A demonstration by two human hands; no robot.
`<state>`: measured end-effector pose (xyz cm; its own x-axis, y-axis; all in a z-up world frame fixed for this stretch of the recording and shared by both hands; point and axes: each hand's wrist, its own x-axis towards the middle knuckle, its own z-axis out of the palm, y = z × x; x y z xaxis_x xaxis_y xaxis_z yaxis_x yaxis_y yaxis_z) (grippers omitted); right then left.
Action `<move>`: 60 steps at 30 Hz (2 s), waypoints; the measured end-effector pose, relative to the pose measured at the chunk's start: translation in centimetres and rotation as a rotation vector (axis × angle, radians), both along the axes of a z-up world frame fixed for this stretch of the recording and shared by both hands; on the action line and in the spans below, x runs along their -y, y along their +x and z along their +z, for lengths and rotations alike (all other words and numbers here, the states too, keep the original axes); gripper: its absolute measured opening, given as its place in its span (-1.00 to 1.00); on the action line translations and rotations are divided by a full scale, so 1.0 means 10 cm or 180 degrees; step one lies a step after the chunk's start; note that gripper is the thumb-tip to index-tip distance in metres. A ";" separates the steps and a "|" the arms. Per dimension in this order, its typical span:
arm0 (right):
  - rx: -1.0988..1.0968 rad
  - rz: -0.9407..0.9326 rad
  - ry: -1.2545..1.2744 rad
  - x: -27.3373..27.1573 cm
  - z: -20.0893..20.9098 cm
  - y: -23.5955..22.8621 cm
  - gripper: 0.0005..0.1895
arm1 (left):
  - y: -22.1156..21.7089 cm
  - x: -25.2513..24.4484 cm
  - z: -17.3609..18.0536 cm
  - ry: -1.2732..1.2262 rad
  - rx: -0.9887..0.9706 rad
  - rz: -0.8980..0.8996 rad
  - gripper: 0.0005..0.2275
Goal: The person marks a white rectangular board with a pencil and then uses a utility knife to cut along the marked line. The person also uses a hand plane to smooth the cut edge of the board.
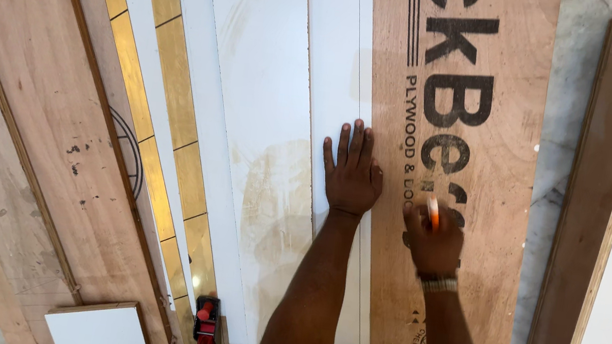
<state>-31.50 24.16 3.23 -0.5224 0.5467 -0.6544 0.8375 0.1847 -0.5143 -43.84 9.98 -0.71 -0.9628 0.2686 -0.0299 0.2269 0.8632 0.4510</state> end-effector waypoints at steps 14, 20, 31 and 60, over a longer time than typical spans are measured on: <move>-0.1674 0.2392 0.2555 0.04 -0.74 -2.79 -0.42 | -0.03 0.01 -0.10 0.0017 0.0128 0.0133 -0.55; -0.1556 0.2419 0.2442 0.03 -0.68 -2.89 -0.43 | -0.31 0.12 0.28 0.0340 0.0551 -0.0106 -0.54; -0.1549 0.2303 0.2506 0.04 -0.75 -2.91 -0.42 | -4.84 0.04 0.04 -0.0162 0.0029 -0.1311 0.03; -0.2483 0.2916 0.0474 -1.02 -0.51 -7.46 -0.61 | -5.49 -0.03 -0.08 -0.0687 0.0402 -0.1391 0.34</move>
